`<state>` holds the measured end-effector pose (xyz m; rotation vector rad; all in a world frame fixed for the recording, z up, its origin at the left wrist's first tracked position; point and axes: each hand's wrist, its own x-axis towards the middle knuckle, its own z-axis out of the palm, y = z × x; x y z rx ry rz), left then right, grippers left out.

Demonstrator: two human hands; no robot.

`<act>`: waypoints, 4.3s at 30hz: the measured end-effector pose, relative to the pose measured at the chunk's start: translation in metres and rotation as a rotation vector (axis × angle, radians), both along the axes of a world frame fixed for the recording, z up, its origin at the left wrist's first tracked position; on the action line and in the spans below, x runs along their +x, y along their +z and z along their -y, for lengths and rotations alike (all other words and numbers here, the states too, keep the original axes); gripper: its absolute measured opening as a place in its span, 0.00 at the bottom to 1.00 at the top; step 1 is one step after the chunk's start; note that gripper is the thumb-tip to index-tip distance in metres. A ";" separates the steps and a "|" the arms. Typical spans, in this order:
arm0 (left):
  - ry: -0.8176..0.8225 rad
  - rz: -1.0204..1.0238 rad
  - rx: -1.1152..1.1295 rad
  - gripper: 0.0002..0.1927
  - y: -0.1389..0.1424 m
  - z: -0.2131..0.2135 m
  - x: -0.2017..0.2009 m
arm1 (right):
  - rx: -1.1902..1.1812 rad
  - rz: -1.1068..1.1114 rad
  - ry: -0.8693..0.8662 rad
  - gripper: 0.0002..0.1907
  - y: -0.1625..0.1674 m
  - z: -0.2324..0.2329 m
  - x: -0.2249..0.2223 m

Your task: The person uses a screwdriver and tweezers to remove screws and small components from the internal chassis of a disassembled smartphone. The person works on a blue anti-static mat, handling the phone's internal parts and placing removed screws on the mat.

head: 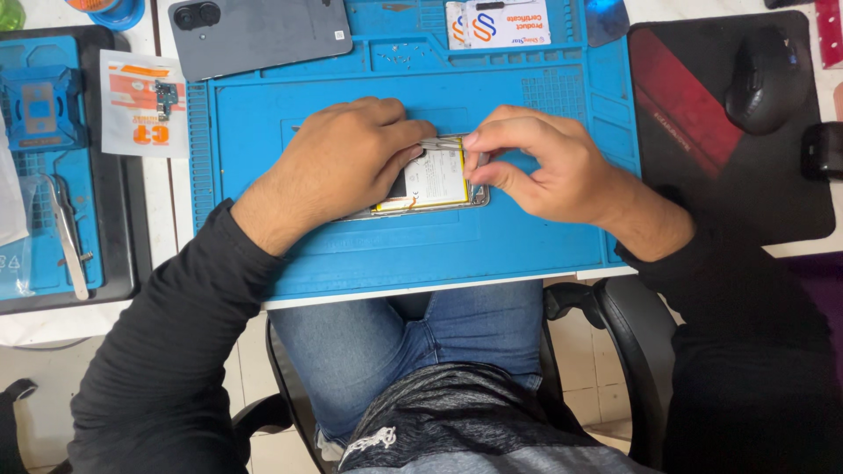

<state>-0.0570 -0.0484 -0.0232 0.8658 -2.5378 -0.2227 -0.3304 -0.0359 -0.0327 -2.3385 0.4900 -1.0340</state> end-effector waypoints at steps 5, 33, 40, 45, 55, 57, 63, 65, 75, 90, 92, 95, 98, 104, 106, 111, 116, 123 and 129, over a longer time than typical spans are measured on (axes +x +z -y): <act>0.004 0.009 -0.006 0.12 0.000 0.000 0.001 | 0.069 0.020 0.009 0.18 -0.004 -0.001 -0.001; -0.115 0.022 0.149 0.11 0.007 -0.012 0.001 | 0.101 0.006 0.152 0.18 0.012 0.005 -0.007; -0.160 0.034 0.074 0.12 0.001 -0.013 -0.001 | 0.201 0.022 0.183 0.13 0.010 0.005 -0.012; -0.181 0.013 0.072 0.13 -0.001 -0.013 -0.002 | 0.164 0.070 0.242 0.14 0.009 0.008 -0.012; -0.183 -0.004 0.034 0.14 -0.004 -0.013 -0.003 | 0.151 0.073 0.212 0.14 0.012 0.009 -0.014; -0.181 -0.001 0.046 0.14 -0.004 -0.013 -0.003 | 0.254 0.071 0.216 0.13 0.013 0.009 -0.015; -0.186 0.007 0.041 0.15 -0.005 -0.012 -0.004 | 0.165 0.084 0.222 0.15 0.014 0.010 -0.012; -0.185 0.007 0.044 0.14 -0.005 -0.012 -0.004 | 0.208 0.078 0.221 0.14 0.014 0.009 -0.013; -0.189 -0.002 0.049 0.13 -0.003 -0.013 -0.005 | 0.250 0.084 0.264 0.14 0.009 0.009 -0.015; -0.186 0.011 0.044 0.12 -0.002 -0.016 -0.005 | 0.246 0.107 0.287 0.12 0.012 0.008 -0.016; -0.185 0.015 0.041 0.12 -0.001 -0.016 -0.005 | 0.246 0.095 0.272 0.12 0.013 0.008 -0.016; -0.182 0.018 0.037 0.12 -0.001 -0.016 -0.006 | 0.286 0.076 0.282 0.11 0.015 0.008 -0.016; -0.178 0.027 0.036 0.12 -0.001 -0.016 -0.006 | 0.268 0.104 0.300 0.12 0.015 0.008 -0.016; -0.179 0.012 0.035 0.11 -0.001 -0.016 -0.007 | 0.275 0.071 0.297 0.11 0.014 0.009 -0.018; -0.171 0.020 0.044 0.10 -0.001 -0.017 -0.007 | 0.283 0.069 0.317 0.11 0.014 0.010 -0.019; -0.179 0.014 0.040 0.10 -0.001 -0.017 -0.007 | 0.235 0.051 0.269 0.10 0.014 0.011 -0.019; -0.173 0.019 0.044 0.10 -0.001 -0.018 -0.007 | 0.212 0.050 0.281 0.12 0.014 0.010 -0.019; -0.174 0.023 0.047 0.10 0.000 -0.017 -0.006 | 0.221 0.053 0.255 0.11 0.013 0.011 -0.020; -0.175 0.015 0.020 0.11 0.001 -0.017 -0.006 | 0.237 0.057 0.230 0.09 0.014 0.011 -0.020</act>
